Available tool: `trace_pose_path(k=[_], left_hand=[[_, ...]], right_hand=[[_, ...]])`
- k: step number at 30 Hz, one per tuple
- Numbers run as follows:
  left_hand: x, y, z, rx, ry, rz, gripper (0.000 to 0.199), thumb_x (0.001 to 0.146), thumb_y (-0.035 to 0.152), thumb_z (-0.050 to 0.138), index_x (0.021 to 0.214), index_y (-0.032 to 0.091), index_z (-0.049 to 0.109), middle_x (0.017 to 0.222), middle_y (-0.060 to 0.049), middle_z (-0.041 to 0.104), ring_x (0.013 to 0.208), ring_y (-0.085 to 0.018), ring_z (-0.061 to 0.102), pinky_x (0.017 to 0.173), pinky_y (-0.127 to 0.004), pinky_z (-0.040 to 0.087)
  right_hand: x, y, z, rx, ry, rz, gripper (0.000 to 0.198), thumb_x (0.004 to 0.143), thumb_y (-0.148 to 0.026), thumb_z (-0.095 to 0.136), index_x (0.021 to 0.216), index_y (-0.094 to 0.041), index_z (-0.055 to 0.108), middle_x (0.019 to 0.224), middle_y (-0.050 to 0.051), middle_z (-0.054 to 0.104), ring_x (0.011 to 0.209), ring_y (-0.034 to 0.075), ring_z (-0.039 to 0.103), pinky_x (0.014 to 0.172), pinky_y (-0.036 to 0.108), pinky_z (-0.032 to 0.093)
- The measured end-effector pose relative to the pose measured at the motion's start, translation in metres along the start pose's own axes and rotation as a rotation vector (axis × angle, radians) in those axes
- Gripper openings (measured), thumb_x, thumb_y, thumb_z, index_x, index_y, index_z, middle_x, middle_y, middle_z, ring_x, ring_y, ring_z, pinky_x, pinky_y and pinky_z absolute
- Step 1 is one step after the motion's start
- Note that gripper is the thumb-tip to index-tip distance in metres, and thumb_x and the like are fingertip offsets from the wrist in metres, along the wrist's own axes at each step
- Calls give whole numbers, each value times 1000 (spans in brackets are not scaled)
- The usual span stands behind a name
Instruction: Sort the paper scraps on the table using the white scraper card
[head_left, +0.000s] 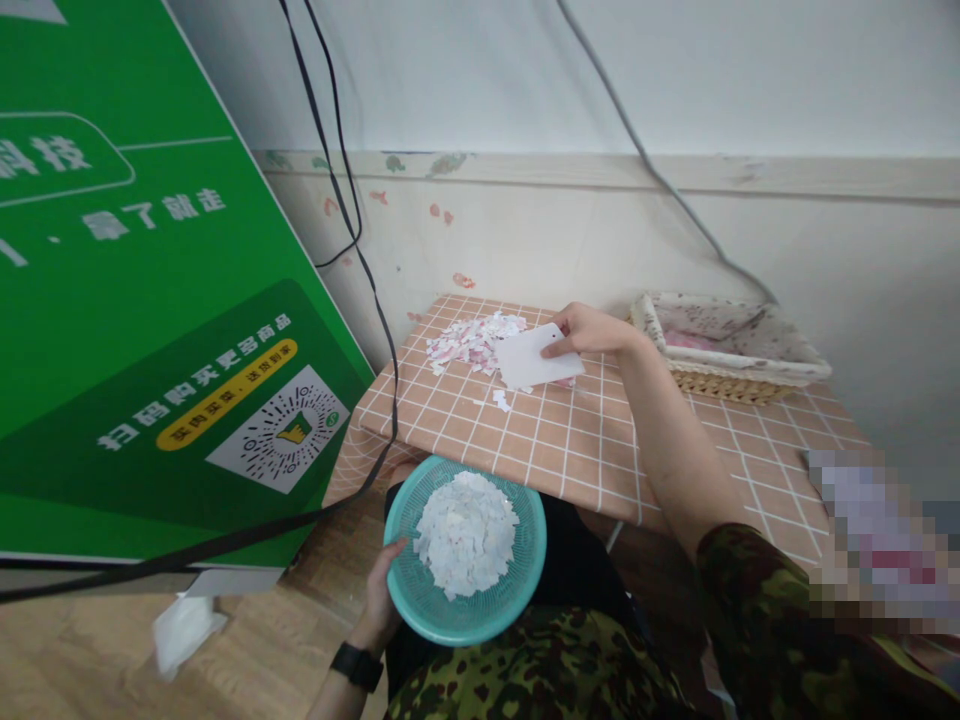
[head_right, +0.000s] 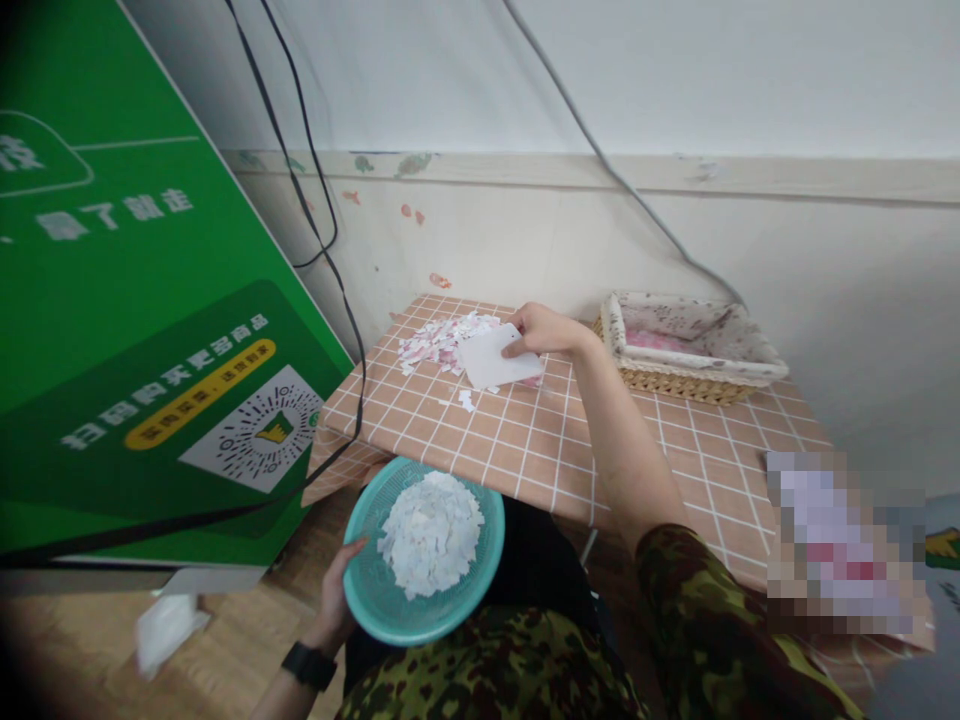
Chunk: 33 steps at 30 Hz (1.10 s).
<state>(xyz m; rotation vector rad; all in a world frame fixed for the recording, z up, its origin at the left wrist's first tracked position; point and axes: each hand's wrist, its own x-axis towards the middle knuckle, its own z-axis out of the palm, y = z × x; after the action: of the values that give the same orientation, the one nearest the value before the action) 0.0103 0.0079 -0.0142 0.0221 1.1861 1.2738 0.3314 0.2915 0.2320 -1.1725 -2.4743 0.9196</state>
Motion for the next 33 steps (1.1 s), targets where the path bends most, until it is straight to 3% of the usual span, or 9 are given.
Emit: trace_pose_path(k=[19,26,33], left_hand=[[0,0,1,21,37,-12,24,62,30,67,77,13,73,71,-9,75,70,-30,69,69,-42,55],[-1,0,3,11,27,-6,21,63,29,68,75,12,73,70,-9,75,68,-28,69,69,-40,55],[0,0,0,36,23,1,23,63,31,68,76,13,73,67,-8,75,63,-28,68,67,-41,55]], right_hand=[[-3,7,-7,-121,66,58,26,63,-33,61,76,-11,68,68,3,62,61,14,53,52,24,37],[-5,2,-6,-38,29,36,27,63,-33,62,78,-11,68,68,2,61,61,14,53,52,24,39],[-5,-2,-6,-113,32,38,27,64,-32,61,77,-10,68,67,2,61,60,13,51,52,24,37]])
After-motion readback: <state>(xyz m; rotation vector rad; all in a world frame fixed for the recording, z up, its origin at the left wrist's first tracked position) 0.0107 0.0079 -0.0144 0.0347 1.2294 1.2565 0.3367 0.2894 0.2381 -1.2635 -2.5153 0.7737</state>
